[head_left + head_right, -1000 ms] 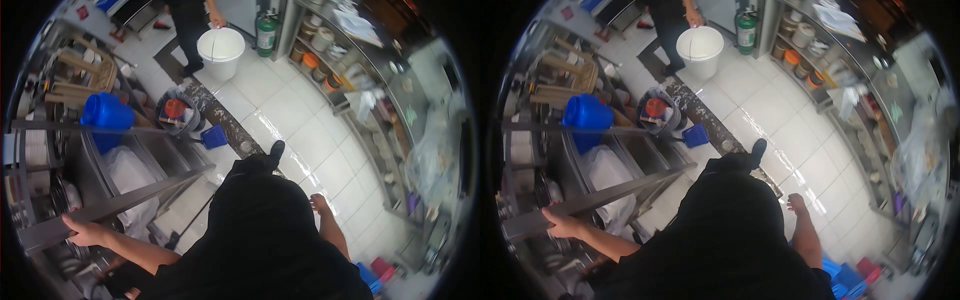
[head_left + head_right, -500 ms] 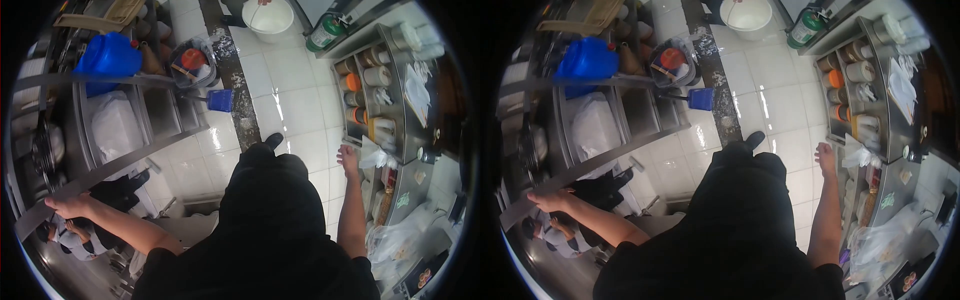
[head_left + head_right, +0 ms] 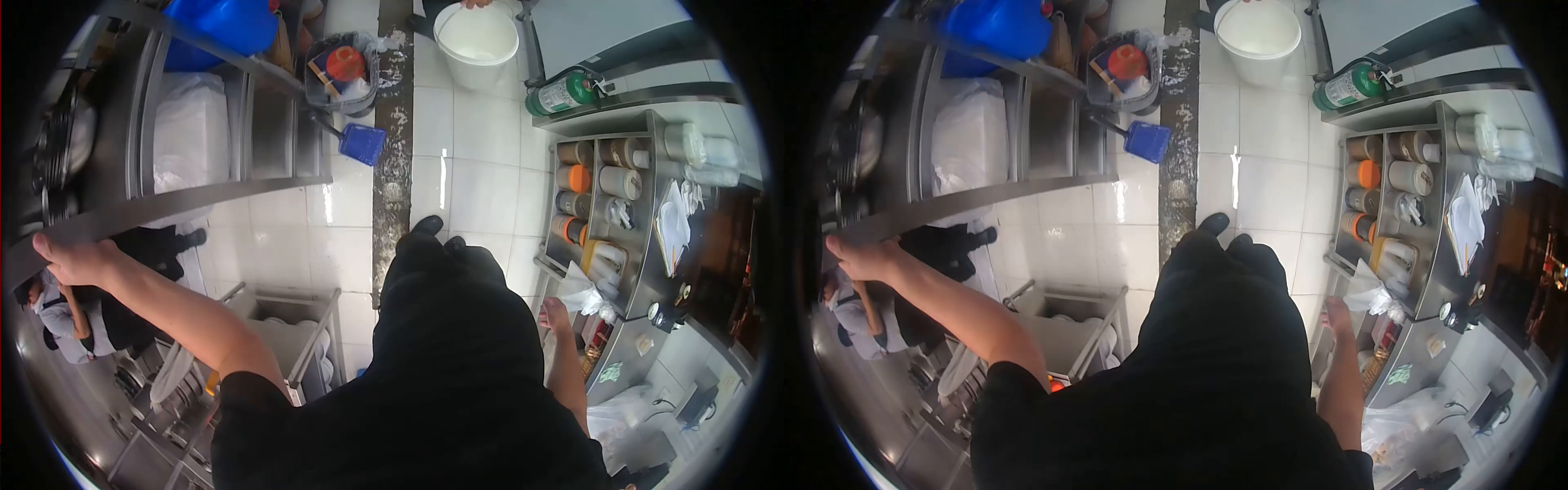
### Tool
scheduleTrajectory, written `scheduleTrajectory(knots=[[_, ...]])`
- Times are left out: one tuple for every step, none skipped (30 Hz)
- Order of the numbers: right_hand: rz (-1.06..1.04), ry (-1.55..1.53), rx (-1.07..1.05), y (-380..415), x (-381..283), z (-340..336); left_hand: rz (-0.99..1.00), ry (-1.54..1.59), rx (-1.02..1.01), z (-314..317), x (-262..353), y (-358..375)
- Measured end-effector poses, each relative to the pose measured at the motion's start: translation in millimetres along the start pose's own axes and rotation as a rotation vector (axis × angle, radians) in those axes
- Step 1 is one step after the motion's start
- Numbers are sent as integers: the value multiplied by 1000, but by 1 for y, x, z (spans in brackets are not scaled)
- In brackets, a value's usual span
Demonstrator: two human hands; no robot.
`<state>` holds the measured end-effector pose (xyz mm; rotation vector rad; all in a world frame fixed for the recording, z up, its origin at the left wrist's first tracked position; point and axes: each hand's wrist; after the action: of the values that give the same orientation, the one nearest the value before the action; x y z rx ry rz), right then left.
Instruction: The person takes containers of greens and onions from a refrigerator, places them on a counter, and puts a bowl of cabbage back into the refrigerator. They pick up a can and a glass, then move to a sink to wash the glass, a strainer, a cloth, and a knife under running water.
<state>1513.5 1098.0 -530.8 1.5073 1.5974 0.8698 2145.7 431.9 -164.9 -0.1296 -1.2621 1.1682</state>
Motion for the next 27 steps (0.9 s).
scheduleTrajectory(knots=[[-32, 12, 19, 4, -4, -4, 8, -2, 1, 1, 0, 0], [-68, 16, 35, 2, -5, -7, 51, 13, -15, 11, 5, 8], [-107, 16, 51, -1, -6, -9, 96, 30, -32, 17, 9, 13], [-145, 15, 66, -4, -8, -10, 87, 7, 4, 18, 10, 14], [-162, 23, 75, -3, -13, -12, 77, -16, 38, 19, 11, 14], [-178, 29, 85, -1, -17, -13, 66, -36, 70, 21, 11, 15], [-192, 33, 96, 0, -22, -12, 37, -100, 82, 24, 14, 17], [-200, 22, 78, 0, -23, -9, 9, -164, 92, 25, 18, 19], [-207, 12, 61, 1, -23, -6, 1, -173, 100, 26, 19, 21], [-216, 3, 46, 2, -24, -5, -8, -182, 109, 28, 19, 22], [-187, 3, 39, 3, -24, -2, 5, -134, 117, 29, 18, 23], [-159, 4, 30, 4, -24, 1, 16, -100, 111, 28, 17, 22], [-132, 3, 21, 5, -25, 4, 26, -65, 104, 27, 16, 21], [-111, -1, 9, 3, -22, 7, 31, -43, 82, 24, 13, 17], [-89, -5, -3, 3, -18, 10, 36, -21, 60, 21, 10, 14], [-65, -10, -14, 3, -13, 12, 41, -16, 56, 20, 8, 11], [-54, -12, -19, 4, -12, 14, 41, -17, 57, 20, 9, 13], [-42, -14, -26, 5, -9, 16, 43, -20, 56, 21, 10, 14], [-30, -16, -33, 6, -7, 17, 41, -30, 58, 22, 12, 15], [-49, -38, -41, 3, -1, 18, 42, -36, 59, 23, 13, 16], [-67, -61, -49, -1, 5, 19, 38, -40, 60, 24, 14, 17], [-85, -85, -56, -3, 12, 21, 33, -41, 59, 25, 15, 18], [-81, -89, -42, -1, 12, 22, 30, -48, 57, 27, 15, 20], [-77, -94, -26, 2, 9, 22, 22, -45, 58, 27, 16, 20], [-74, -100, -9, 5, 6, 21, 15, -39, 56, 28, 17, 22], [-79, -109, -2, 6, 5, 21, 9, -33, 56, 28, 17, 23], [-85, -117, 5, 7, 4, 22, 2, -29, 54, 27, 17, 22]])
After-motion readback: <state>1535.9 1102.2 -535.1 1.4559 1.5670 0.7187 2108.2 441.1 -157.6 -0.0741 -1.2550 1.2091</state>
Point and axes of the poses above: each hand's wrist, its own y-axis away from the middle knuckle, its own z-axis out of the palm, x = y × z, and after that the axes turned 15 degrees about y, right-handed
